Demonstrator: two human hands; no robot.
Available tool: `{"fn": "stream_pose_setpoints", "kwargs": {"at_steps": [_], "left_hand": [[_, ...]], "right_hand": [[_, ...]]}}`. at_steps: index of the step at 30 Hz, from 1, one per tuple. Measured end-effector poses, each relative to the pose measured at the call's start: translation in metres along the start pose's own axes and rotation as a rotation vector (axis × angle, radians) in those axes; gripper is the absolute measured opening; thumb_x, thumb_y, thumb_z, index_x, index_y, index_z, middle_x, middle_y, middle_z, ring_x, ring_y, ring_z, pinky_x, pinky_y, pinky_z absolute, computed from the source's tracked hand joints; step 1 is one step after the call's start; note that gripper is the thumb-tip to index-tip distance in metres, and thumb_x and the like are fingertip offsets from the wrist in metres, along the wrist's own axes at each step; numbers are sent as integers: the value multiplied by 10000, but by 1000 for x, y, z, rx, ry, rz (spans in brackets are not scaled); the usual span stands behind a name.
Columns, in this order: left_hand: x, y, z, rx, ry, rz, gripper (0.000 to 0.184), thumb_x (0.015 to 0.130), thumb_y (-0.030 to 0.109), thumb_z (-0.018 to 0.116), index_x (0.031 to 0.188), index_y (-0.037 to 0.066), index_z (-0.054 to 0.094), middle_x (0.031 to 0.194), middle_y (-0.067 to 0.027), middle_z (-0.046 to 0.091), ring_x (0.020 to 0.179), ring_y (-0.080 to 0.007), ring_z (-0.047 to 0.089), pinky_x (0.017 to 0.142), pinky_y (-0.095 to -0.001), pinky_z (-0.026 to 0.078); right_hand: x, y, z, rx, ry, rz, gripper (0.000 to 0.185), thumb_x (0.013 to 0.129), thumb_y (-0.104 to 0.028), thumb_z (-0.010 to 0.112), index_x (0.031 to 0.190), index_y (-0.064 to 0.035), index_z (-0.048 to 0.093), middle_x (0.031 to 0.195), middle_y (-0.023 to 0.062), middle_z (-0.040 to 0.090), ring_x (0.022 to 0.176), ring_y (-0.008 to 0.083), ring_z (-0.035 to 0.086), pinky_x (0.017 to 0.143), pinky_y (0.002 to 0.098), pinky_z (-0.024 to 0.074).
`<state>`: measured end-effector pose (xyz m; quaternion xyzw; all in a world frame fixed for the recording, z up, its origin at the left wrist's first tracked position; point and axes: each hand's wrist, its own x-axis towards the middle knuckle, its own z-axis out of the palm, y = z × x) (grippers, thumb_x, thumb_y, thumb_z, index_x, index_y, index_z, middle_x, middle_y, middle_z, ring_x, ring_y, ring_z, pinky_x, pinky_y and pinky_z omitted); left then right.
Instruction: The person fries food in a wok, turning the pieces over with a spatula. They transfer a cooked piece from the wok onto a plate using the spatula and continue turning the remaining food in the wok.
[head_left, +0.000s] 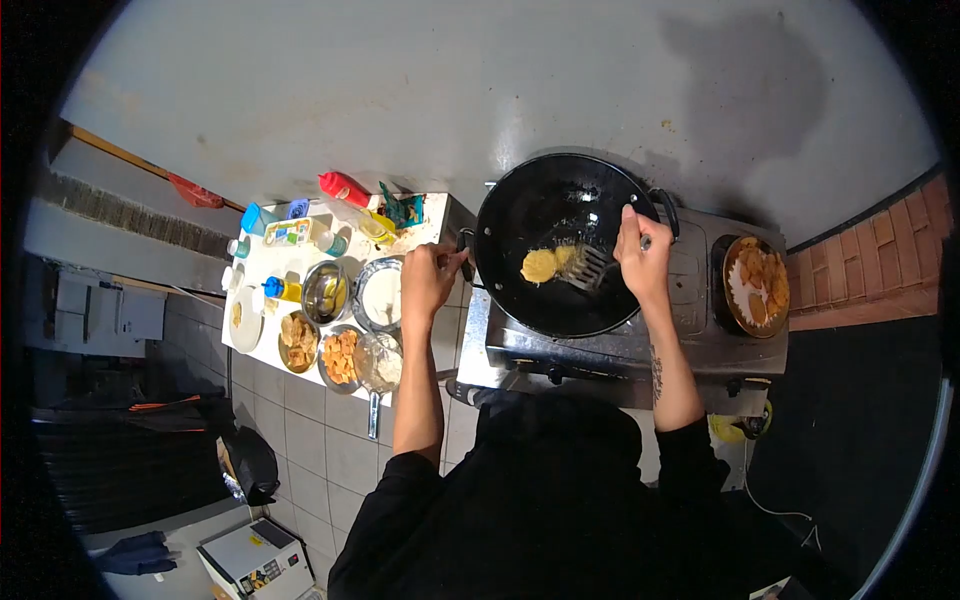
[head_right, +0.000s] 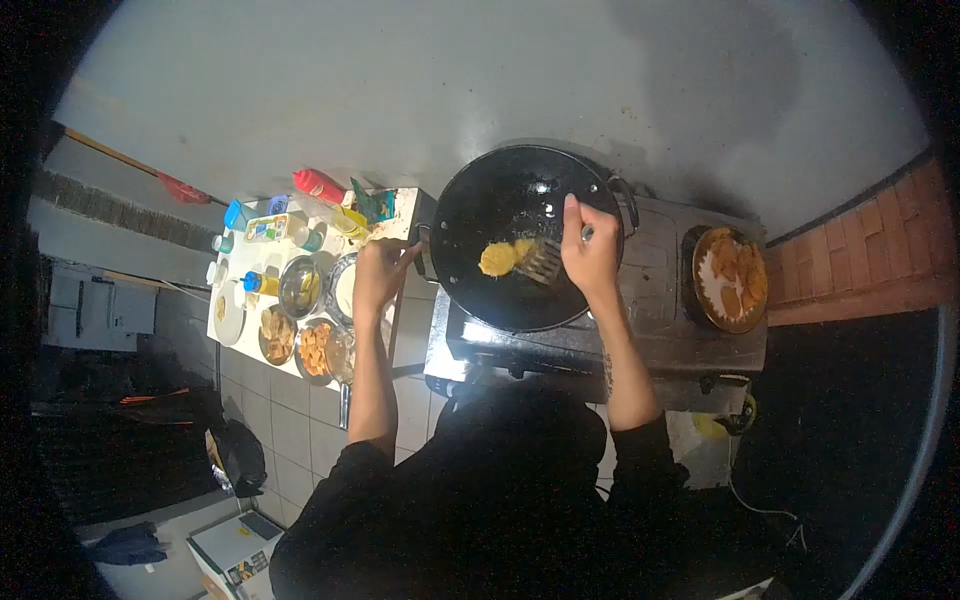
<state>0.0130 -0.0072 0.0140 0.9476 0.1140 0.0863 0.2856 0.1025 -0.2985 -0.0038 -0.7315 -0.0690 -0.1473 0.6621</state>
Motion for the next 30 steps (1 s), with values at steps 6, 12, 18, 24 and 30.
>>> {"fn": "stream_pose_setpoints", "kwargs": {"at_steps": [6, 12, 18, 24, 30], "left_hand": [[-2, -3, 3, -41, 32, 16, 260, 803, 224, 737, 848, -31, 711, 625, -193, 596, 549, -310, 569, 567, -382, 443], [-3, -7, 7, -37, 59, 23, 275, 809, 239, 734, 859, -31, 717, 649, -198, 622, 571, -318, 604, 577, -384, 460], [-1, -4, 3, -36, 32, -2, 279, 807, 245, 737, 864, -27, 718, 633, -186, 615, 555, -315, 591, 571, -387, 454], [-1, -6, 3, -37, 23, 11, 297, 810, 246, 740, 880, -42, 719, 666, -205, 639, 573, -307, 601, 593, -379, 464], [-1, -6, 4, -43, 57, 53, 285, 800, 250, 744, 862, -26, 712, 618, -167, 605, 553, -310, 578, 557, -389, 449]], "right_hand": [[0, -2, 6, -7, -22, -21, 433, 977, -173, 529, 614, 27, 405, 543, 33, 278, 563, 93, 282, 498, 336, 267], [7, -2, 0, -4, 44, 38, 396, 975, -179, 534, 658, 56, 494, 531, 50, 345, 577, 95, 319, 526, 331, 319], [9, 3, -2, -33, 17, 24, 415, 975, -198, 548, 633, 34, 511, 496, 42, 435, 514, 104, 389, 515, 326, 339], [14, 1, -12, 217, -100, 2, 458, 1007, -167, 493, 570, -46, 426, 498, -33, 415, 463, 46, 377, 443, 250, 285], [23, -30, -30, 332, -42, -164, 456, 1020, -139, 447, 580, -44, 372, 505, -37, 362, 454, 62, 330, 435, 264, 278]]}}
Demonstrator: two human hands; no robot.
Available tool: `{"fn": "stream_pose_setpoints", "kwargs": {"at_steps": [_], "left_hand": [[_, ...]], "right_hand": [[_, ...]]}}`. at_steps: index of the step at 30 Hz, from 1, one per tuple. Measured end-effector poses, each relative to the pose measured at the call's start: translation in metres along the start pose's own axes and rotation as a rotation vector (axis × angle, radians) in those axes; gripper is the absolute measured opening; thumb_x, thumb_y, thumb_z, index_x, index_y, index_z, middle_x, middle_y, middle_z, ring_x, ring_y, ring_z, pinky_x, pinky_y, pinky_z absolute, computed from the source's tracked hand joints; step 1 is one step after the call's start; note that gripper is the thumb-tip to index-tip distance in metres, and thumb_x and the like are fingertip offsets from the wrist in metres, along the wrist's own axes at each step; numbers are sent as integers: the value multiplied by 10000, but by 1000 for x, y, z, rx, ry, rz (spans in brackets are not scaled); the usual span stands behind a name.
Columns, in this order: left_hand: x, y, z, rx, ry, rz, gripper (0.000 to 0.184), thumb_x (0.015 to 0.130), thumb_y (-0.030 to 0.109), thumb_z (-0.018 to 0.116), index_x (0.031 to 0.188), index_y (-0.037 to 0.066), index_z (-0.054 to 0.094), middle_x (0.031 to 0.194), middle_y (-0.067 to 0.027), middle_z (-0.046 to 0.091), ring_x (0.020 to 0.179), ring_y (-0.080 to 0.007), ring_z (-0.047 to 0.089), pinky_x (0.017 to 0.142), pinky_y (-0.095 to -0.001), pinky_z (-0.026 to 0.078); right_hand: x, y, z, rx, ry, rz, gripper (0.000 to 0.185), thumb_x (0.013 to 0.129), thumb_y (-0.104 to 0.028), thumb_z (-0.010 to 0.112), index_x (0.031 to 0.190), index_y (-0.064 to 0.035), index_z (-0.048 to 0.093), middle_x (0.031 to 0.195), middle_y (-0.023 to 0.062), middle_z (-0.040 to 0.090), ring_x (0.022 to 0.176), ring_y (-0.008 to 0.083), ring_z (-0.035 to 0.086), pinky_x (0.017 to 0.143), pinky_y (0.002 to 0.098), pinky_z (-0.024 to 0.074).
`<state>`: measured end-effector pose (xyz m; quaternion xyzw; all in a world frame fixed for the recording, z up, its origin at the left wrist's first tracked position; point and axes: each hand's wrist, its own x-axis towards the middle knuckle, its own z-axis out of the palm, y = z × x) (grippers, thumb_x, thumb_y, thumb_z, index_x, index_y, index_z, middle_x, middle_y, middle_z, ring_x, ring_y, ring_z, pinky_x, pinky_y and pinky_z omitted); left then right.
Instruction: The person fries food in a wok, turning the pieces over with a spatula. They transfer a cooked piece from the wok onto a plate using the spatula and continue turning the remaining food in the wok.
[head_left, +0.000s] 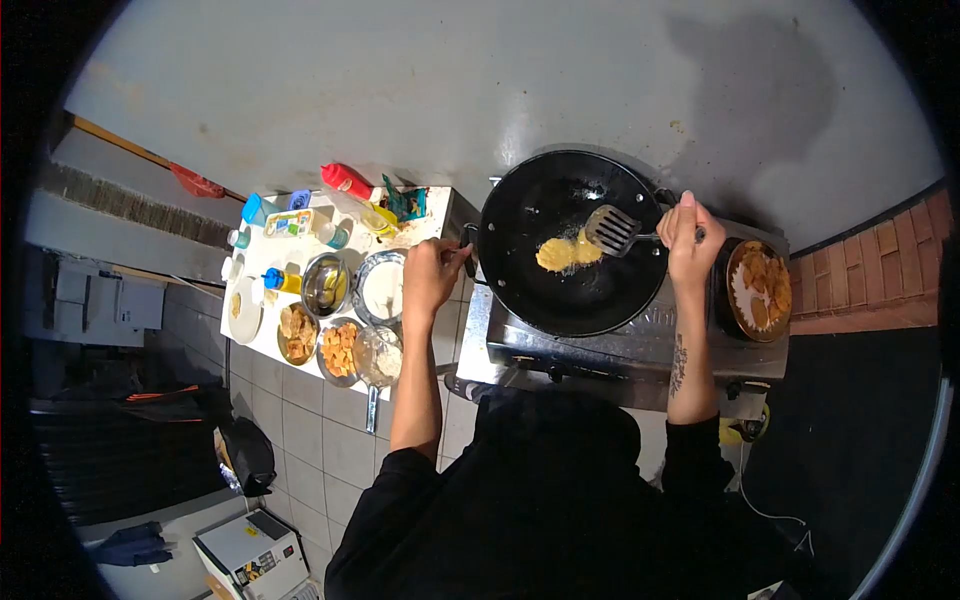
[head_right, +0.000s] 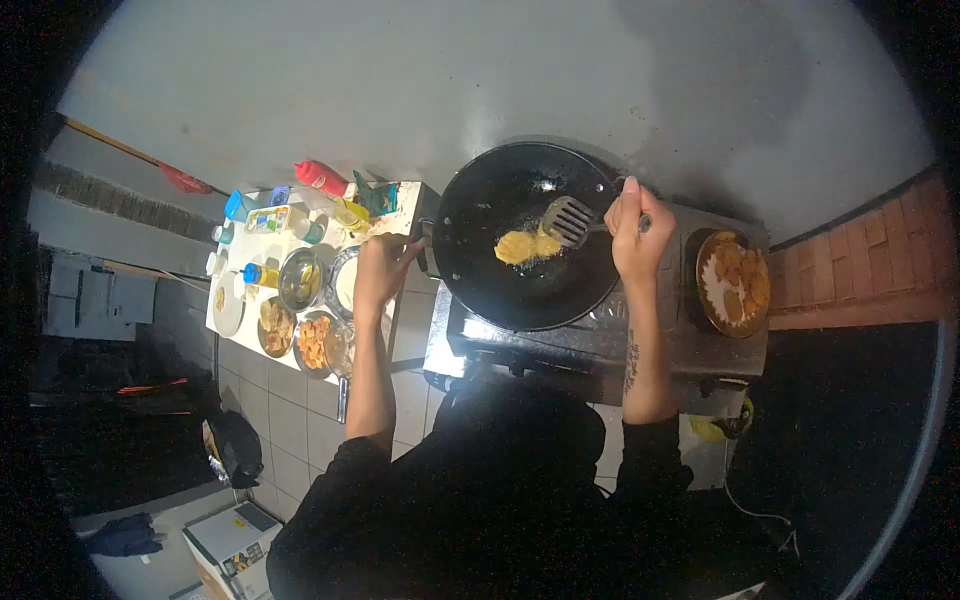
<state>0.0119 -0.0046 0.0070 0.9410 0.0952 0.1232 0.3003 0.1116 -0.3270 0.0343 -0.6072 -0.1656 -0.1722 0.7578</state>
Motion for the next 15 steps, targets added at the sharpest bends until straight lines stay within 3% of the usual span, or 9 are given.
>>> {"fn": "stream_pose_setpoints", "kwargs": {"at_steps": [4, 6, 7, 11, 14, 15], "left_hand": [[0, 0, 0, -2, -13, -16, 272, 807, 242, 737, 857, -24, 712, 620, -168, 609, 548, -312, 577, 557, -388, 450], [1, 3, -2, 2, -20, -13, 266, 808, 240, 735, 856, -20, 713, 616, -168, 607, 547, -312, 577, 557, -388, 449], [0, 5, -3, 7, -25, -13, 260, 808, 239, 734, 855, -16, 714, 612, -168, 605, 545, -313, 576, 557, -388, 449], [0, 8, -5, 44, -53, -51, 248, 809, 234, 733, 852, -9, 715, 608, -169, 605, 547, -316, 581, 556, -388, 449], [-1, 6, -3, 8, -19, -44, 245, 805, 234, 735, 851, -6, 715, 608, -170, 603, 547, -319, 581, 553, -392, 446], [-1, 4, -2, 5, -14, -21, 246, 806, 231, 735, 846, -11, 711, 609, -170, 603, 546, -318, 581, 552, -392, 445]], "right_hand": [[1, -6, -7, -220, -36, -21, 424, 998, -121, 489, 596, -16, 399, 491, -1, 356, 447, 74, 335, 440, 280, 273], [-1, -18, -3, -571, -162, -165, 372, 958, -91, 549, 620, 4, 426, 496, 64, 344, 433, 104, 348, 445, 293, 272], [-2, -23, 2, -558, -201, -200, 330, 928, -64, 580, 638, 14, 444, 530, 122, 356, 421, 164, 375, 448, 313, 291], [-6, -17, 11, -586, -387, -245, 291, 921, -49, 579, 660, 23, 471, 555, 148, 418, 437, 253, 411, 465, 346, 333], [-9, -7, 17, -474, -492, -229, 288, 914, -48, 589, 659, 21, 474, 558, 162, 405, 438, 266, 407, 464, 343, 329], [-10, 2, 11, -479, -526, -227, 304, 930, -65, 576, 659, 22, 468, 530, 115, 412, 424, 210, 404, 460, 329, 319]]}}
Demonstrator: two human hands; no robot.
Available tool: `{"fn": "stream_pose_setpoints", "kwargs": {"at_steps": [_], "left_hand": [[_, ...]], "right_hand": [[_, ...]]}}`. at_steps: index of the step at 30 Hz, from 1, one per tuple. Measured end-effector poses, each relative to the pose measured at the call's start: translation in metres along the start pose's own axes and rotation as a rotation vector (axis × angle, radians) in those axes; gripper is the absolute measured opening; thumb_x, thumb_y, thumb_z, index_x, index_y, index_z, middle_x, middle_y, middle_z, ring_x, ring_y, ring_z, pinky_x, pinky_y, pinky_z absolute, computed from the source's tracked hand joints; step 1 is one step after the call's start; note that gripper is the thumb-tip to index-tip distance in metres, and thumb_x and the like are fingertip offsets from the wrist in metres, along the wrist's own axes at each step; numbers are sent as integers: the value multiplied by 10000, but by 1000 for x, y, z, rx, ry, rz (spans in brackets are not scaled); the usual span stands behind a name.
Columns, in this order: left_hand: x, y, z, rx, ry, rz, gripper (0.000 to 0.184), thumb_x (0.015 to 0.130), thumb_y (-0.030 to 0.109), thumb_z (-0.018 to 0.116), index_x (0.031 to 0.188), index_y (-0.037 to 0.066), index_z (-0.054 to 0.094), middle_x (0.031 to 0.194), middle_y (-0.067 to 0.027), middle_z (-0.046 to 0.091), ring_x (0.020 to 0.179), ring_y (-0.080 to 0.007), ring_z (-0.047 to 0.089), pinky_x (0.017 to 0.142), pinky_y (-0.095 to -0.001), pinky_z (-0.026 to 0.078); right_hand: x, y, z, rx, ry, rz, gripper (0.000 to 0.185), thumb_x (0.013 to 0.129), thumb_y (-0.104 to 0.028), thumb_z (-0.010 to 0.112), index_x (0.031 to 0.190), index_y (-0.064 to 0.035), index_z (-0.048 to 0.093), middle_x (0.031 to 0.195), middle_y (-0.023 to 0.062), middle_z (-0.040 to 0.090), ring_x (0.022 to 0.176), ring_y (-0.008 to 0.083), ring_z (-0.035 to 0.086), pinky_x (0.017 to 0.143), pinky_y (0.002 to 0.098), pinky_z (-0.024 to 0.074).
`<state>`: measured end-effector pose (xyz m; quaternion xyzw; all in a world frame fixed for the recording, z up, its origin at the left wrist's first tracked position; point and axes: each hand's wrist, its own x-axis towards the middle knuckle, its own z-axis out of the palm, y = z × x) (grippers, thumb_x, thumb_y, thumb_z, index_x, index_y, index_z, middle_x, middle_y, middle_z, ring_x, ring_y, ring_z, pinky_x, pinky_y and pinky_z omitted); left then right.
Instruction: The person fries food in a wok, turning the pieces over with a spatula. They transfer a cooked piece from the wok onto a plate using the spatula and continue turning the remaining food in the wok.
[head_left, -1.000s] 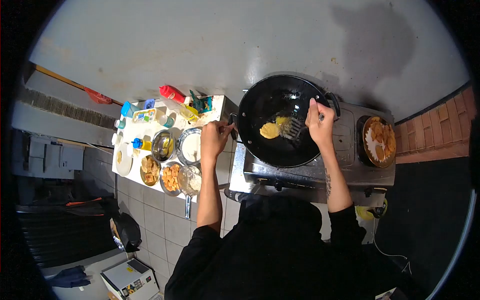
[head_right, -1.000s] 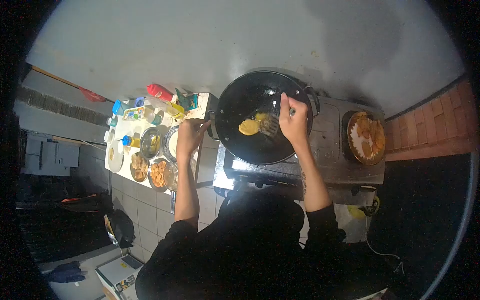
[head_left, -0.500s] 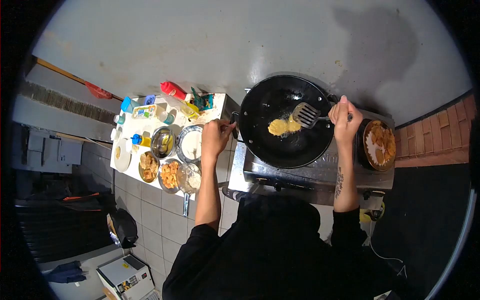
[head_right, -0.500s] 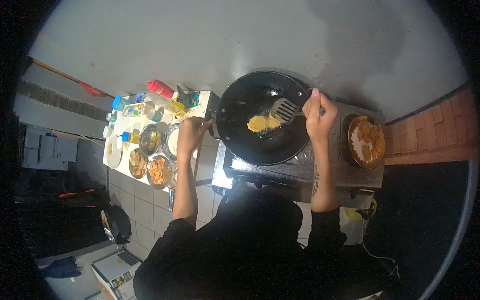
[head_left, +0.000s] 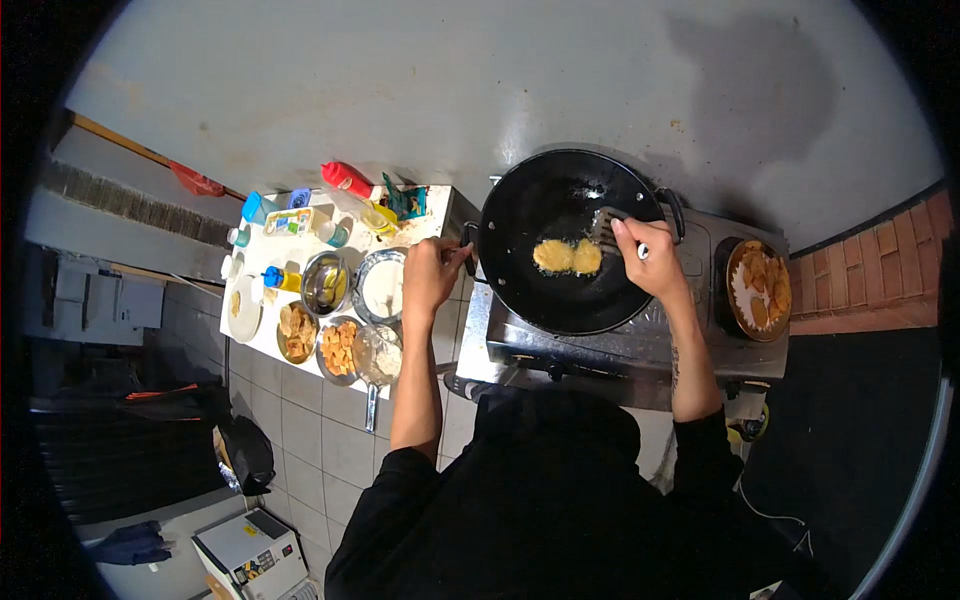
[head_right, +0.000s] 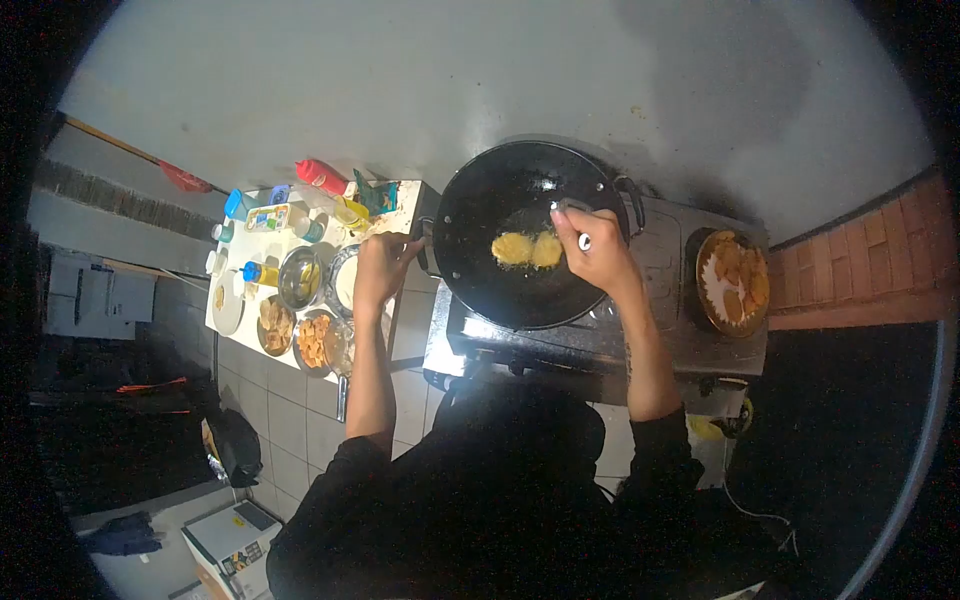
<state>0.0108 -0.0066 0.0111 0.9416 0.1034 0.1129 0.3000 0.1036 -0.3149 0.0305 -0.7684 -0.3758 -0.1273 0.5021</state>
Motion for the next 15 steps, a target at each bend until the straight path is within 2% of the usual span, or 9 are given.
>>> {"fn": "stream_pose_setpoints", "kwargs": {"at_steps": [1, 4, 7, 15], "left_hand": [[0, -2, 1, -3, 5, 22, 248, 806, 227, 735, 840, -16, 706, 609, -170, 602, 546, -317, 580, 551, -393, 444], [-1, -3, 3, -35, 35, 34, 249, 804, 223, 736, 829, -22, 698, 602, -166, 595, 541, -314, 576, 546, -390, 442], [-1, 5, -3, 18, -28, -31, 248, 805, 221, 733, 817, -24, 692, 595, -162, 591, 536, -314, 571, 541, -383, 439], [-2, -2, 3, -27, 29, 18, 253, 799, 217, 739, 790, -29, 681, 581, -160, 578, 518, -306, 554, 525, -386, 420]], "right_hand": [[-6, 12, 2, 3, -6, -3, 304, 930, -65, 576, 659, 22, 468, 530, 115, 412, 424, 210, 404, 460, 329, 319], [-16, 27, 10, 548, 171, 311, 427, 1005, -117, 478, 592, -35, 409, 502, -35, 364, 439, 66, 340, 436, 272, 278], [-21, 26, 10, 720, 233, 342, 466, 1024, -140, 444, 568, -67, 373, 486, -22, 339, 426, 67, 315, 422, 259, 271], [-17, 9, 6, 735, 334, 347, 494, 1039, -156, 388, 554, -80, 328, 464, -9, 294, 383, 74, 272, 394, 257, 237]]}}
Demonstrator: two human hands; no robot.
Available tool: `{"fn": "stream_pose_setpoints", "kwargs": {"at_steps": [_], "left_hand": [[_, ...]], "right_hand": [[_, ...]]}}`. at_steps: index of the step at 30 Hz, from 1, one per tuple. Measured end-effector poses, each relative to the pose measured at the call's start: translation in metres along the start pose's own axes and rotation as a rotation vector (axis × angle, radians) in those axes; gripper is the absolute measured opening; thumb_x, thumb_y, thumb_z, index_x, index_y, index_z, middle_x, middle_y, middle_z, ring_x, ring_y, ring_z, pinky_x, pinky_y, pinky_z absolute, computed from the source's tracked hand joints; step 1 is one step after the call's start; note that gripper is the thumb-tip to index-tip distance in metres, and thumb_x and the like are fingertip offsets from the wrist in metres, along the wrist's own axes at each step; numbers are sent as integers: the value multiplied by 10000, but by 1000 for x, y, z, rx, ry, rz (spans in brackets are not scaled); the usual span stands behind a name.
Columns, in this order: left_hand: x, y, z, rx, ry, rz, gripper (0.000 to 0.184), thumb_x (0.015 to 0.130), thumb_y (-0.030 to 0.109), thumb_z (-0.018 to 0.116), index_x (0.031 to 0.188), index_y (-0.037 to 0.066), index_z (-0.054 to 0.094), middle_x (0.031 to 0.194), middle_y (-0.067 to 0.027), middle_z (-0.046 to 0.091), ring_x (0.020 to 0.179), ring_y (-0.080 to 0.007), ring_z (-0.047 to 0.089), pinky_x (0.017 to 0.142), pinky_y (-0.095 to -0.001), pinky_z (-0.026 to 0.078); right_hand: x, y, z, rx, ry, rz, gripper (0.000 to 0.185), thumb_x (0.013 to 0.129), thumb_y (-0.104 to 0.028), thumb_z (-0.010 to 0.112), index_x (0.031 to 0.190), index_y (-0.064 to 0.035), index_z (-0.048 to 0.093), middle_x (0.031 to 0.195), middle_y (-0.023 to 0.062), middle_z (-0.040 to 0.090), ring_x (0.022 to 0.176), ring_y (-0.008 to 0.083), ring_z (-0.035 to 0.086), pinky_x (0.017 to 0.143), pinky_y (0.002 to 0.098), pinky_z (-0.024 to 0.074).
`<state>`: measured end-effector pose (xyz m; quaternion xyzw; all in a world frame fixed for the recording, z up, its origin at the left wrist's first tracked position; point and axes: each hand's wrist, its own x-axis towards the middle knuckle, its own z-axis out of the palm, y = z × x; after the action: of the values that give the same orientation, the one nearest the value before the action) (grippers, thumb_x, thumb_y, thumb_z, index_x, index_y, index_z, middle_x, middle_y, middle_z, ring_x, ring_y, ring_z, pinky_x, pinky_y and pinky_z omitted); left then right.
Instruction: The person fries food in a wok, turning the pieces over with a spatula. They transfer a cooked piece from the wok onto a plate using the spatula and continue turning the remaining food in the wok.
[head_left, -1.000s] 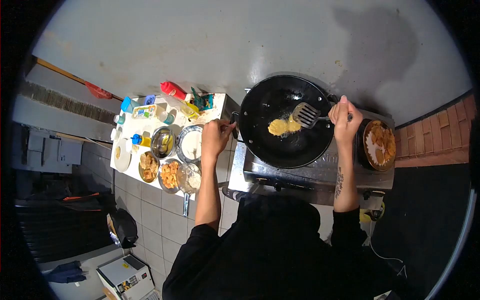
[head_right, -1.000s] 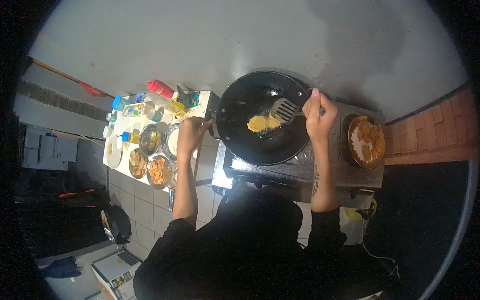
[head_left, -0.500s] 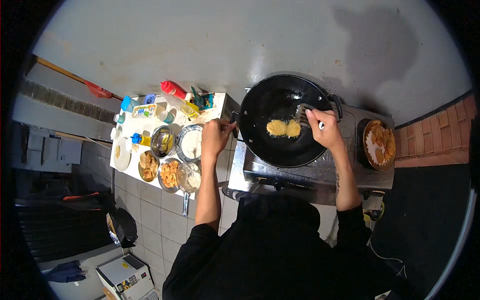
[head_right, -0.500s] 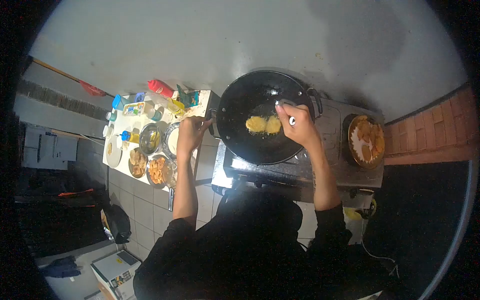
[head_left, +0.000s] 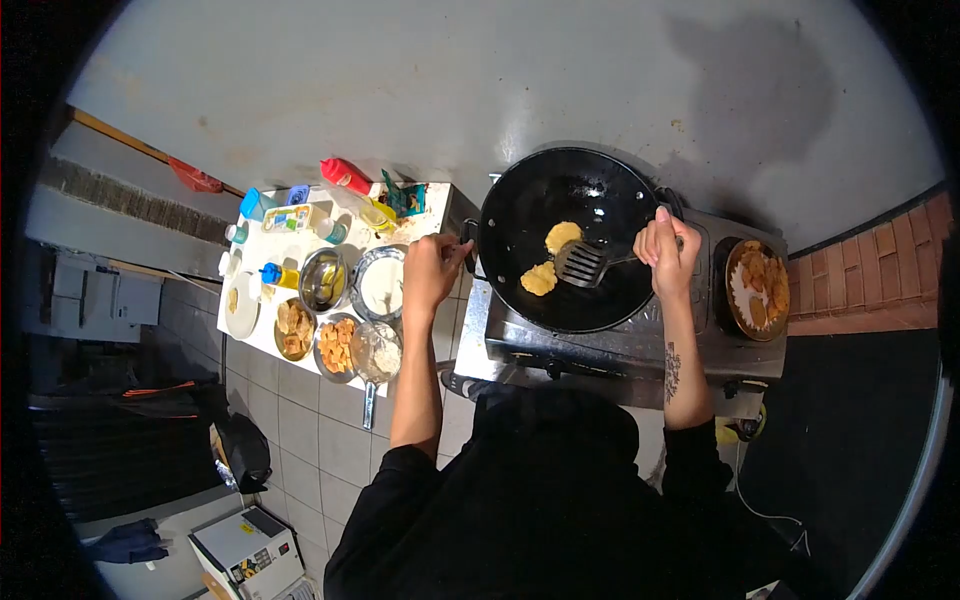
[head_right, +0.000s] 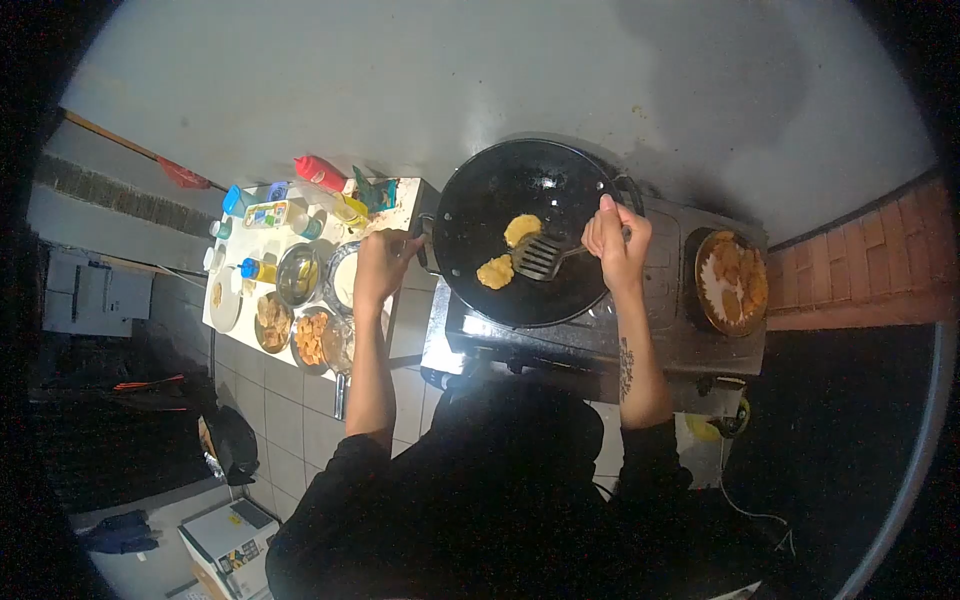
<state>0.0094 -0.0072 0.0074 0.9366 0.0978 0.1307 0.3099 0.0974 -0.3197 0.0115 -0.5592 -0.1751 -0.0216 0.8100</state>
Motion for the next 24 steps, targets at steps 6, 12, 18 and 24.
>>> {"fn": "stream_pose_setpoints", "kwargs": {"at_steps": [6, 12, 18, 24], "left_hand": [[0, 1, 1, -19, 13, 5, 252, 795, 211, 745, 783, -31, 680, 575, -162, 574, 510, -296, 551, 524, -379, 421], [1, 3, -2, 13, -29, -34, 256, 796, 218, 748, 793, -30, 685, 578, -165, 580, 507, -290, 551, 525, -371, 424], [1, 1, -3, 20, -36, -37, 258, 800, 218, 745, 816, -33, 691, 586, -170, 588, 511, -287, 559, 529, -371, 428], [2, 2, -3, -7, -26, -28, 270, 798, 222, 748, 836, -40, 697, 635, -182, 630, 572, -296, 620, 560, -364, 462]], "right_hand": [[2, -14, 13, -12, -29, -92, 483, 1036, -145, 387, 562, -75, 333, 465, -4, 294, 392, 77, 270, 400, 257, 237], [3, -29, 29, 51, -75, -121, 470, 1030, -126, 414, 570, -53, 359, 487, -18, 326, 413, 72, 314, 411, 260, 263], [-4, -43, 31, -4, -139, -119, 458, 1024, -115, 430, 576, -44, 366, 496, -20, 333, 431, 62, 303, 420, 259, 244], [-10, -51, 19, -65, -138, -93, 459, 1017, -123, 454, 572, -39, 379, 507, -23, 365, 444, 61, 320, 430, 254, 239]]}}
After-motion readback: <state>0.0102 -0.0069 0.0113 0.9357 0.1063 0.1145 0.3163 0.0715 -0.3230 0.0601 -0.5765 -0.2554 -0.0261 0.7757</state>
